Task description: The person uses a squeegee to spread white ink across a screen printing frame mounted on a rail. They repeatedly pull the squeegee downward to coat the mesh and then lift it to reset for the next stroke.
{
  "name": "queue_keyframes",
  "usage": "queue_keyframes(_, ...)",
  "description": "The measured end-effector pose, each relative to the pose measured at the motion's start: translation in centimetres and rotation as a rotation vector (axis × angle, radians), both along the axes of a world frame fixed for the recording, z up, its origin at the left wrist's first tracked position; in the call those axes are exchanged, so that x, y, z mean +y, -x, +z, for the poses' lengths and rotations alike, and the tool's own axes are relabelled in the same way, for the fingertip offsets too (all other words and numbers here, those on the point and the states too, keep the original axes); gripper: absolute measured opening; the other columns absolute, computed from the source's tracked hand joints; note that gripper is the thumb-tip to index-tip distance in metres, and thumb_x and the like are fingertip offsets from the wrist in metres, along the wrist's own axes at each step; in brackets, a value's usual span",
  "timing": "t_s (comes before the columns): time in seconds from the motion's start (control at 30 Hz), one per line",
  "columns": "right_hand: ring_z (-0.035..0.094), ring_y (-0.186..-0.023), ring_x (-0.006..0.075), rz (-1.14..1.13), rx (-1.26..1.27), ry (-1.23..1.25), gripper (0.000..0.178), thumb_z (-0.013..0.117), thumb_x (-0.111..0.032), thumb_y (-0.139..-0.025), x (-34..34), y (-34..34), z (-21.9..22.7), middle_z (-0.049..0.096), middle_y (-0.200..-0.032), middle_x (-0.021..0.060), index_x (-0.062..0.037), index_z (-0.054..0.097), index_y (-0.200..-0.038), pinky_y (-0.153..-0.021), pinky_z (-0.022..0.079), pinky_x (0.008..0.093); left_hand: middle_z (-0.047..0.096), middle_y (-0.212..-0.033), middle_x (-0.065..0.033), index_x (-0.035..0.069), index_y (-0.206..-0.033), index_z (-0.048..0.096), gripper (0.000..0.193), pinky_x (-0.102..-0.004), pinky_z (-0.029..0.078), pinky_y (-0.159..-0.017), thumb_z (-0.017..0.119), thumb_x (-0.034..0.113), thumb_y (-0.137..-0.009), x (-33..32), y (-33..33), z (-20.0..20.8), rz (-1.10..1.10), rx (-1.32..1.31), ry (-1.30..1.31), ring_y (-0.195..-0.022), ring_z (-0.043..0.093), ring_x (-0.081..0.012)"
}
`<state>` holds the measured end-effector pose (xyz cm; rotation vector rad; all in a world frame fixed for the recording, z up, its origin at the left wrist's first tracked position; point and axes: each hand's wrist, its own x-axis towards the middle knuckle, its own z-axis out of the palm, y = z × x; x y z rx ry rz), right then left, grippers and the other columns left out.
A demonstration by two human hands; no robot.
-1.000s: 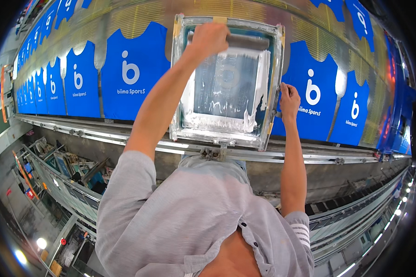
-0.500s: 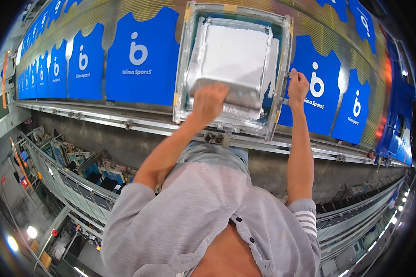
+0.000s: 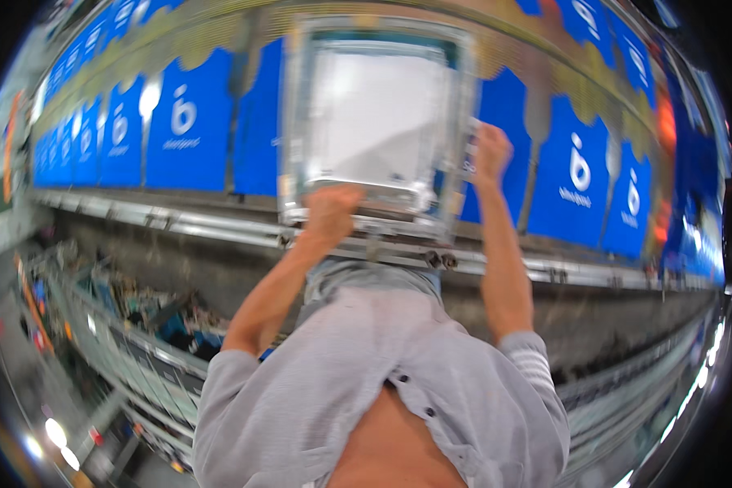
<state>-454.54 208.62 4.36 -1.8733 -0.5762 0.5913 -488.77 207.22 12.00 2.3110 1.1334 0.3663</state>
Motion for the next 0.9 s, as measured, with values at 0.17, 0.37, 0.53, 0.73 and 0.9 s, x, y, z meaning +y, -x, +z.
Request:
queue_keyframes(0.17,0.066,-0.069,0.0268,-0.022,-0.087,0.028,0.03,0.067,-0.026,-0.092,3.7,11.7,-0.8,0.07,-0.076,0.0182,0.0039,0.07,-0.087,-0.066,0.05,0.0393,0.073,-0.094,-0.0102,0.006,-0.1,0.073,0.033,-0.0428,0.054,-0.077,0.061,-0.003,-0.07,5.1,9.8,1.6,-0.07,0.11,-0.063,-0.09,0.07,-0.0325)
queue_keyframes(0.37,0.063,-0.063,0.0207,-0.044,-0.028,0.057,0.029,0.067,-0.024,-0.092,4.9,15.6,0.4,0.067,-0.07,0.0161,0.0037,0.07,-0.088,-0.061,0.047,0.0377,0.072,-0.089,-0.0111,0.008,-0.099,0.073,0.033,-0.0452,0.053,-0.073,0.06,-0.002,-0.07,7.7,12.8,2.3,-0.094,0.199,0.024,-0.081,0.069,-0.0351)
queue_keyframes(0.53,0.062,-0.062,0.0232,-0.048,-0.064,0.059,0.027,0.065,-0.023,-0.093,5.1,15.8,0.9,0.067,-0.07,0.0163,0.0033,0.07,-0.089,-0.061,0.047,0.0378,0.071,-0.086,-0.0121,0.008,-0.095,0.073,0.03,-0.0455,0.053,-0.07,0.061,-0.002,-0.069,8.3,12.8,2.6,-0.129,0.268,0.062,-0.079,0.068,-0.036)
queue_keyframes(0.73,0.061,-0.064,0.0229,-0.064,-0.131,0.14,0.028,0.064,-0.025,-0.092,5.6,15.7,-0.3,0.067,-0.071,0.0156,0.002,0.071,-0.092,-0.061,0.046,0.0381,0.073,-0.091,-0.016,0.013,-0.102,0.076,0.038,-0.0461,0.052,-0.071,0.057,-0.001,-0.073,9.1,12.7,1.7,-0.119,0.262,0.118,-0.084,0.069,-0.0378)
queue_keyframes(0.9,0.068,-0.086,0.0457,-0.052,-0.199,0.248,0.034,0.053,-0.033,-0.096,5.7,15.7,-1.2,0.071,-0.09,0.023,-0.0056,0.072,-0.092,-0.078,0.053,0.0548,0.074,-0.093,-0.0124,0.012,-0.099,0.075,0.032,-0.0459,0.053,-0.074,0.057,-0.001,-0.076,8.7,11.7,2.4,-0.107,0.321,0.079,-0.085,0.07,-0.0361)
